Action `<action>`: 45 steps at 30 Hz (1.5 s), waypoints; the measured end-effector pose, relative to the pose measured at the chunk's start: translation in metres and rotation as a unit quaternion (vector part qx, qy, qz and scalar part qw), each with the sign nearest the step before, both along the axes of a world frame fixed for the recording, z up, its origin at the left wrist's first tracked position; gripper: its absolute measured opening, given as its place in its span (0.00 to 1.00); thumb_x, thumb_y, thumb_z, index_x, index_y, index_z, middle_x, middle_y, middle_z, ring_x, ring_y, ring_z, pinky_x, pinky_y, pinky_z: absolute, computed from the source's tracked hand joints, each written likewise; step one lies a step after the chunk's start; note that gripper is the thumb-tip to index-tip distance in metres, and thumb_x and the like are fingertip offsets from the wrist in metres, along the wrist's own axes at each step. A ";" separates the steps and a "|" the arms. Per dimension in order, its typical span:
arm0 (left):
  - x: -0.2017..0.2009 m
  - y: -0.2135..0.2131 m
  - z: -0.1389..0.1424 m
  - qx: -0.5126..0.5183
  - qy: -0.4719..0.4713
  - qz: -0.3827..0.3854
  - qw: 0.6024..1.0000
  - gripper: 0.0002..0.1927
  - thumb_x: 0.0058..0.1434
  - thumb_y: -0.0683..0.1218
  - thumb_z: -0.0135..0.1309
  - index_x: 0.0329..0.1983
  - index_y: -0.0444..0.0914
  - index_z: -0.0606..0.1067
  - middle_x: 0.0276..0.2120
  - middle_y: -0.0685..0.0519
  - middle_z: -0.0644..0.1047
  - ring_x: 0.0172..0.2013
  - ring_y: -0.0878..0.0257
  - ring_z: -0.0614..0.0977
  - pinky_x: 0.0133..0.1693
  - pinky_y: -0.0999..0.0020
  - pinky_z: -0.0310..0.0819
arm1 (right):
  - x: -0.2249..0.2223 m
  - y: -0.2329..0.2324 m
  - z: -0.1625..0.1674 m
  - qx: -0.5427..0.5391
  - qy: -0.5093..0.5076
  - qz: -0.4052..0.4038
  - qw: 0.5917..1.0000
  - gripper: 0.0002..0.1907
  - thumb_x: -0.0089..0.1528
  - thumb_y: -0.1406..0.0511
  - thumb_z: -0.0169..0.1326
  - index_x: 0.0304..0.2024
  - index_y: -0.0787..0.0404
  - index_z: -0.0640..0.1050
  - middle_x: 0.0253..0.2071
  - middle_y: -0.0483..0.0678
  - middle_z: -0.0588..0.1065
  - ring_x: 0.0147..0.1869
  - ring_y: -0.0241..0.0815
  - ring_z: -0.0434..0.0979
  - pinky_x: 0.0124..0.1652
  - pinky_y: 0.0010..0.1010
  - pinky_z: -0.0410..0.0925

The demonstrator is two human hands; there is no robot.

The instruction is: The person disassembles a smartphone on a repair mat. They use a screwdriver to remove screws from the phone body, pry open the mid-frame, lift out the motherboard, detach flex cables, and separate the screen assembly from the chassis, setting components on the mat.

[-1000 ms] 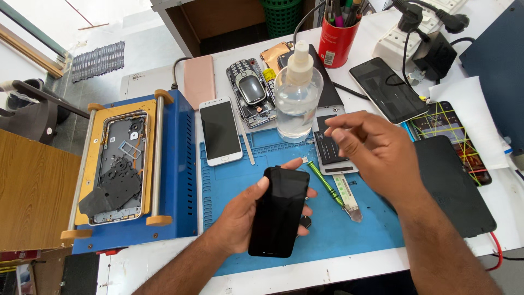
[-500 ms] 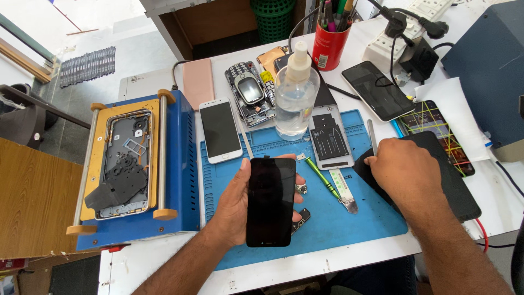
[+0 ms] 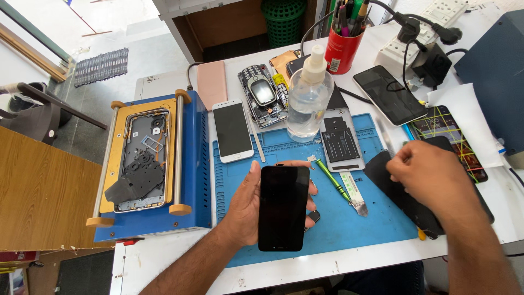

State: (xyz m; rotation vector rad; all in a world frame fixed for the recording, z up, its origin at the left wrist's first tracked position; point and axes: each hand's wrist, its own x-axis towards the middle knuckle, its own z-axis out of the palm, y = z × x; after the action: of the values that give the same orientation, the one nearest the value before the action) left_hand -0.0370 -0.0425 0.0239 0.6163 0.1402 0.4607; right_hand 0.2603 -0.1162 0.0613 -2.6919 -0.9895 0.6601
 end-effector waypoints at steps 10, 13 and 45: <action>0.004 0.003 0.001 0.080 0.092 0.010 0.992 0.45 0.71 0.73 0.27 0.74 0.35 0.61 0.53 0.41 0.74 0.51 0.54 0.79 0.50 0.55 0.81 | -0.028 -0.037 -0.076 0.493 0.668 0.026 0.557 0.08 0.77 0.72 0.53 0.45 0.74 0.74 0.36 0.61 0.76 0.39 0.44 0.75 0.39 0.31 0.70; 0.000 0.004 0.005 0.108 0.099 -0.004 0.989 0.46 0.70 0.74 0.28 0.75 0.36 0.61 0.55 0.43 0.73 0.52 0.56 0.78 0.51 0.58 0.79 | -0.041 -0.021 -0.075 0.518 0.669 0.094 0.524 0.08 0.74 0.70 0.56 0.48 0.75 0.76 0.45 0.68 0.78 0.46 0.53 0.80 0.45 0.38 0.74; -0.003 0.017 -0.016 0.048 0.168 -0.048 0.983 0.47 0.71 0.74 0.17 0.70 0.35 0.63 0.47 0.39 0.78 0.47 0.52 0.84 0.50 0.57 0.83 | -0.089 0.037 -0.022 0.491 0.248 0.381 0.743 0.09 0.59 0.69 0.63 0.43 0.57 0.81 0.45 0.48 0.85 0.47 0.38 0.89 0.42 0.27 0.82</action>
State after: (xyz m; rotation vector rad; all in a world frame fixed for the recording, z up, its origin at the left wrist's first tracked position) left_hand -0.0396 -0.0255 0.0077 0.7895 0.4103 0.2681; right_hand 0.1716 -0.0794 0.0390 -1.0674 -1.6322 0.6355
